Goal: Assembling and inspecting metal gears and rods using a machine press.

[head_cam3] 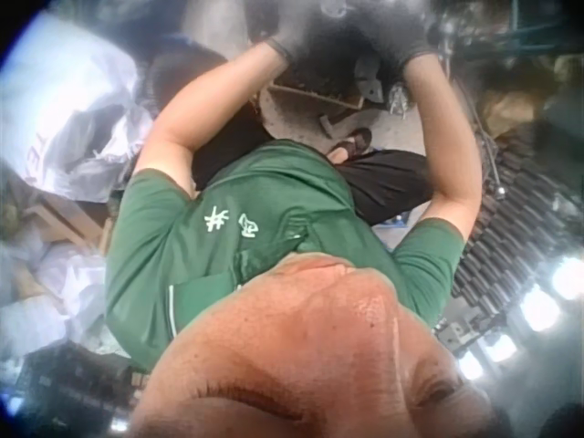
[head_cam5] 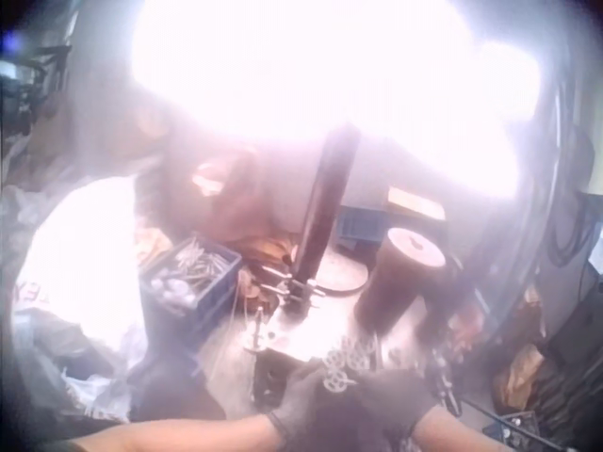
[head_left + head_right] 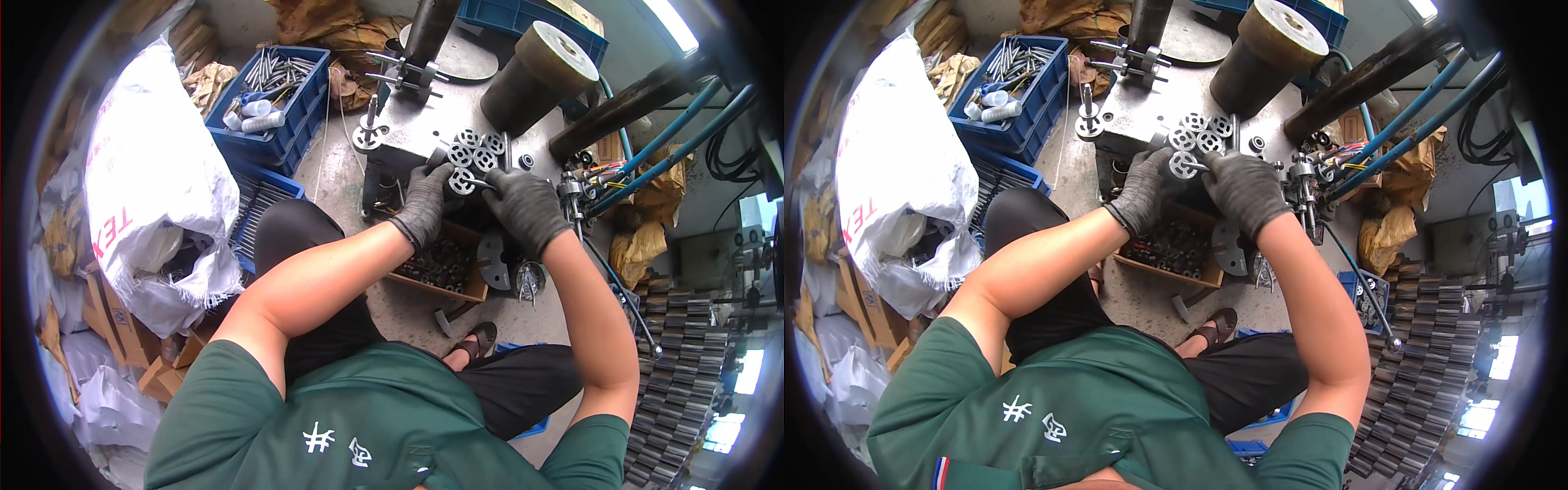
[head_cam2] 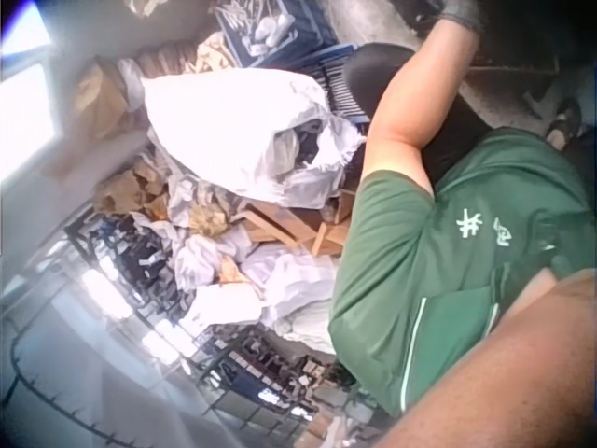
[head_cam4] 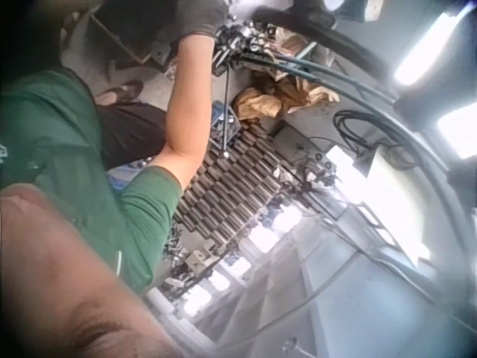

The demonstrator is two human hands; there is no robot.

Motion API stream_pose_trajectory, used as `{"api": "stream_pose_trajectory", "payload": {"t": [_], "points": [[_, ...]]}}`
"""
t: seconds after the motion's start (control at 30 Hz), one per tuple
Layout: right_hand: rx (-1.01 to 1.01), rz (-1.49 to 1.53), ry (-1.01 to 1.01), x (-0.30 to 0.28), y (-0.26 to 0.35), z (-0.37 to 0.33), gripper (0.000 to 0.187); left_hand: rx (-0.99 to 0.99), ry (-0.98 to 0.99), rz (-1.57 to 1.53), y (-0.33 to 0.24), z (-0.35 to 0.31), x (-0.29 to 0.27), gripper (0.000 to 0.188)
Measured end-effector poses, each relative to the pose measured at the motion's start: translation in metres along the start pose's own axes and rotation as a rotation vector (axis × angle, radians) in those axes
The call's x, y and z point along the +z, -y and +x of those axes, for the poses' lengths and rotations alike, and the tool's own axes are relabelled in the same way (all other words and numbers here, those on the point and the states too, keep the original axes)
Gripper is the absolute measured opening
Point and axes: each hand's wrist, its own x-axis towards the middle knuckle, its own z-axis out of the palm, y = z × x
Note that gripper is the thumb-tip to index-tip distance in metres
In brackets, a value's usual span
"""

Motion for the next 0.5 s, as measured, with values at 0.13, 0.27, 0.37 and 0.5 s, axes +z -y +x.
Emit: {"api": "stream_pose_trajectory", "payload": {"t": [0.13,0.27,0.37,0.5], "points": [[-0.088,-0.252,0.158,0.006,0.008,0.032,0.013,-0.009,0.099,0.036,0.000,0.008,0.000,0.052],[-0.374,-0.590,0.068,0.000,0.027,0.048,0.015,-0.117,0.064,-0.095,-0.006,0.015,0.006,0.034],[-0.459,-0.643,0.011,0.015,0.037,0.052,0.021,-0.199,0.065,-0.052,-0.006,0.020,0.007,0.035],[-0.438,-0.697,0.110,0.025,0.054,0.055,0.027,0.275,0.310,0.406,0.027,0.068,-0.034,0.043]]}}
